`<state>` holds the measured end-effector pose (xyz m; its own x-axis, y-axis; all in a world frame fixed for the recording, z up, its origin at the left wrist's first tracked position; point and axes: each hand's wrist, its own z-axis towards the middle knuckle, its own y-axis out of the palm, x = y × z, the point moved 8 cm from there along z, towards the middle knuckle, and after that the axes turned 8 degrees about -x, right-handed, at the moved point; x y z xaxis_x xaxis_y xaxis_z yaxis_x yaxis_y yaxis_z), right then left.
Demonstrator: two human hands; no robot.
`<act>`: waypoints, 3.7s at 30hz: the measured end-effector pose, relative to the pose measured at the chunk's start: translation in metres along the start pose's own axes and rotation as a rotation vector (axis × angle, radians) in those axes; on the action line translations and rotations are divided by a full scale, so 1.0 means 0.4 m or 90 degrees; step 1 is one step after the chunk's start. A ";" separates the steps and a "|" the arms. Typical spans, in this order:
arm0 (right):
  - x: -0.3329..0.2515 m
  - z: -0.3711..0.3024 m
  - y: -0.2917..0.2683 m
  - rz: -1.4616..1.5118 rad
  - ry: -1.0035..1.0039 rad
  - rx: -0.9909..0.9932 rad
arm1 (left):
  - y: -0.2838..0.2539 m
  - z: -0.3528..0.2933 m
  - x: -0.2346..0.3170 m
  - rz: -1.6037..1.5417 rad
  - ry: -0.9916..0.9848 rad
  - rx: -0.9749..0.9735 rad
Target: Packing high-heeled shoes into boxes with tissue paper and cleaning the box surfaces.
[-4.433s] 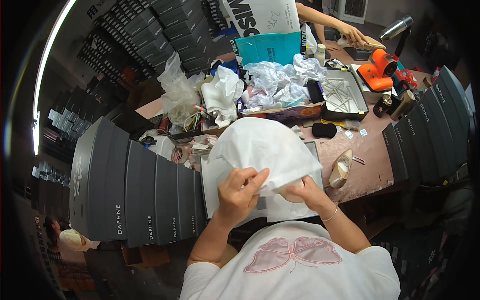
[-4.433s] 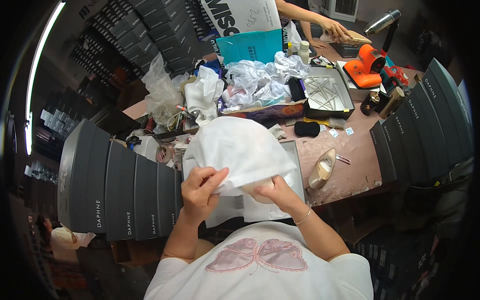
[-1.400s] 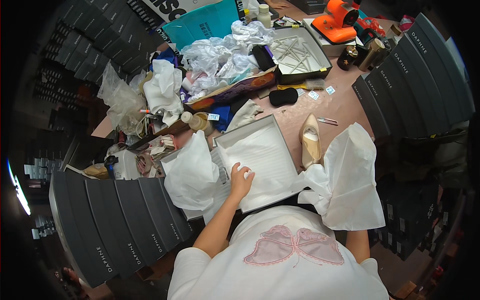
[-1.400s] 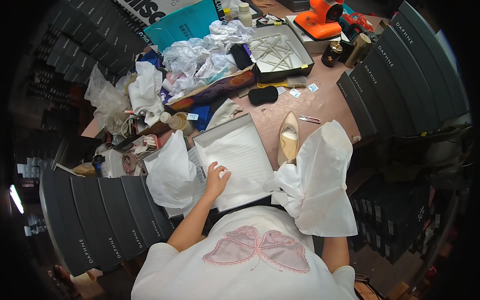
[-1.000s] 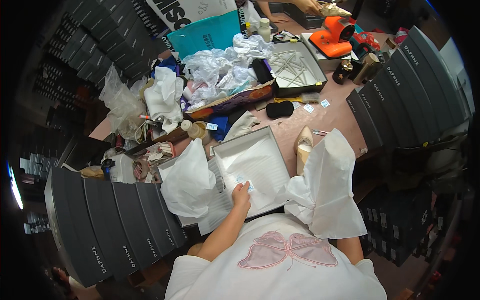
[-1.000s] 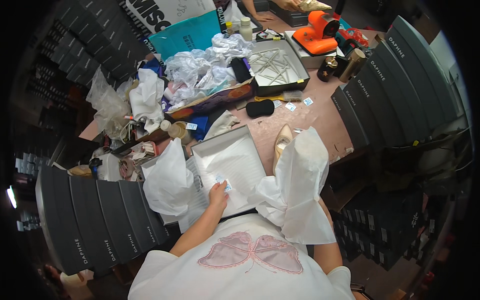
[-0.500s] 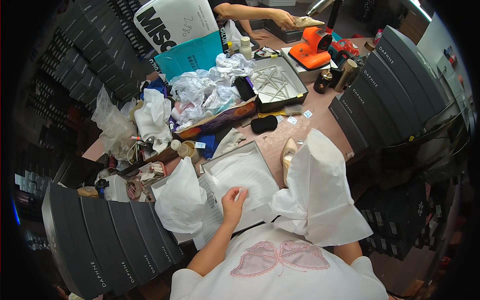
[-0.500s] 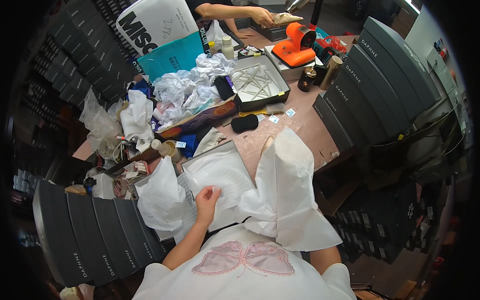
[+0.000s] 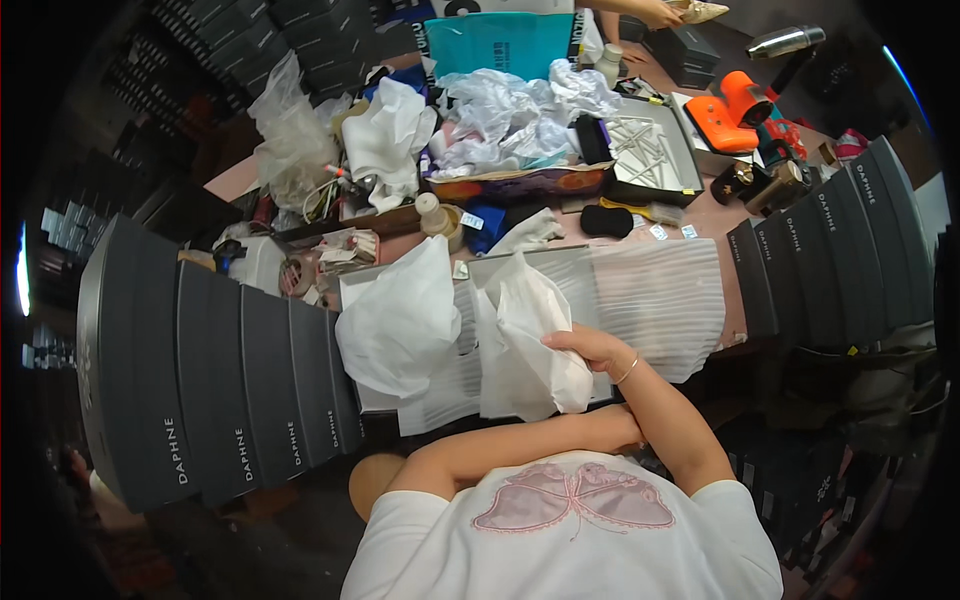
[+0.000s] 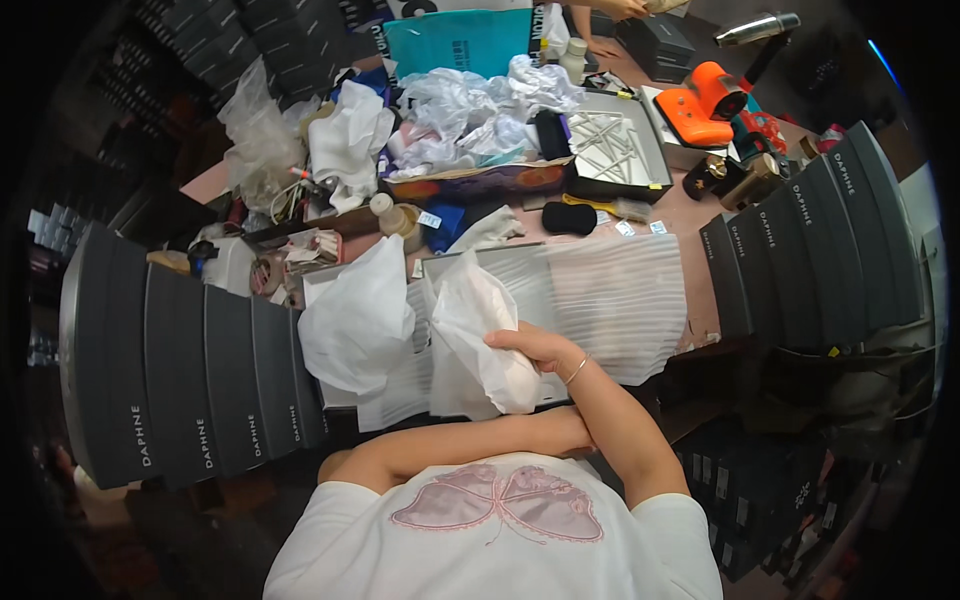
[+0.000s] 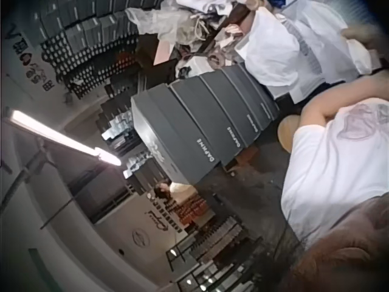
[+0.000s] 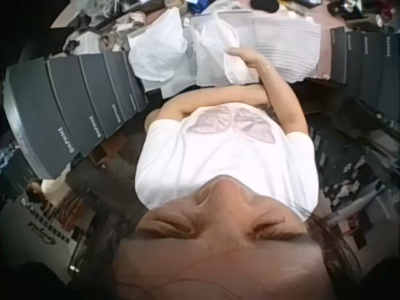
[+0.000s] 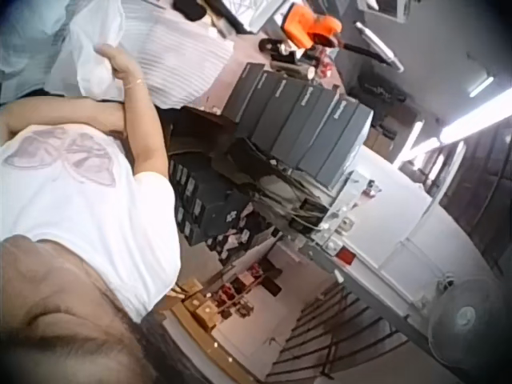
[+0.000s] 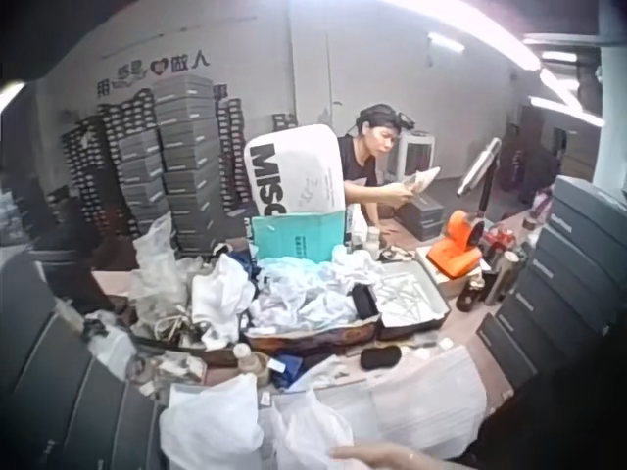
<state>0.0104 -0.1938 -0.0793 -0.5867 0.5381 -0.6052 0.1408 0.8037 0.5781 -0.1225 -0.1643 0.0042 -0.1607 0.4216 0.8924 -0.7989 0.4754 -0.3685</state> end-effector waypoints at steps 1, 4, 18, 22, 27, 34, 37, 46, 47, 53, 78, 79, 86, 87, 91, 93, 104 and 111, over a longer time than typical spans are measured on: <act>0.028 0.025 -0.043 -0.176 0.041 0.047 | 0.005 -0.033 -0.011 -0.050 -0.085 -0.072; 0.075 0.071 -0.158 -0.598 0.051 0.200 | -0.035 -0.170 -0.009 -0.318 -0.254 -0.024; 0.146 0.074 -0.063 -0.985 -0.030 0.301 | -0.178 -0.481 -0.196 -0.644 -0.324 0.714; 0.061 -0.052 -0.131 -0.460 -0.296 0.420 | -0.203 -0.471 -0.282 -0.678 -0.395 0.751; -0.046 -0.127 -0.031 -0.592 -0.379 0.408 | -0.152 -0.511 -0.144 -0.566 -0.440 0.637; 0.172 0.095 -0.016 -0.832 -0.032 0.220 | 0.056 -0.840 -0.051 -0.172 -0.857 0.346; 0.158 0.100 -0.031 -0.823 -0.116 0.184 | 0.149 -0.893 -0.100 -0.218 -0.760 0.601; -0.527 -0.138 -0.341 -0.321 -0.562 0.417 | 0.118 -0.777 -0.108 -0.541 -0.537 0.904; -0.603 -0.181 -0.343 -0.315 -0.481 0.443 | 0.129 -0.787 -0.101 -0.564 -0.533 0.932; -0.860 -0.425 -0.695 -0.424 -0.512 0.692 | 0.147 -0.809 -0.106 -0.535 -0.515 1.067; -0.936 -0.379 -0.630 -0.782 -0.339 0.494 | 0.117 -0.745 -0.103 -0.559 -0.402 1.440; -0.893 -0.380 -0.596 -0.746 -0.334 0.439 | 0.114 -0.751 -0.114 -0.588 -0.382 1.433; -0.709 -0.537 -0.143 -0.515 -0.510 0.243 | 0.081 -0.801 -0.135 -0.662 -0.325 1.349; -0.650 -0.542 -0.037 -0.467 -0.499 0.144 | 0.077 -0.801 -0.143 -0.683 -0.311 1.322; -0.313 -0.331 0.262 -0.504 -0.299 -0.250 | 0.017 -0.772 -0.126 -0.487 -0.300 1.248; -0.184 -0.199 0.263 -0.831 -0.407 0.002 | -0.017 -0.753 -0.083 -0.266 -0.423 1.140; -0.001 0.079 0.106 -1.046 -0.274 0.249 | -0.183 -0.530 0.077 0.497 -0.522 0.475; -0.212 -0.342 -0.171 -0.485 -0.405 0.699 | -0.109 -0.731 -0.068 -0.415 -0.446 1.011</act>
<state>-0.0587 -0.3291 0.0072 -0.3952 -0.3061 -0.8661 0.6551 0.5670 -0.4993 0.0861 0.0294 -0.0802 0.5083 -0.0624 0.8589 -0.4852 -0.8448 0.2258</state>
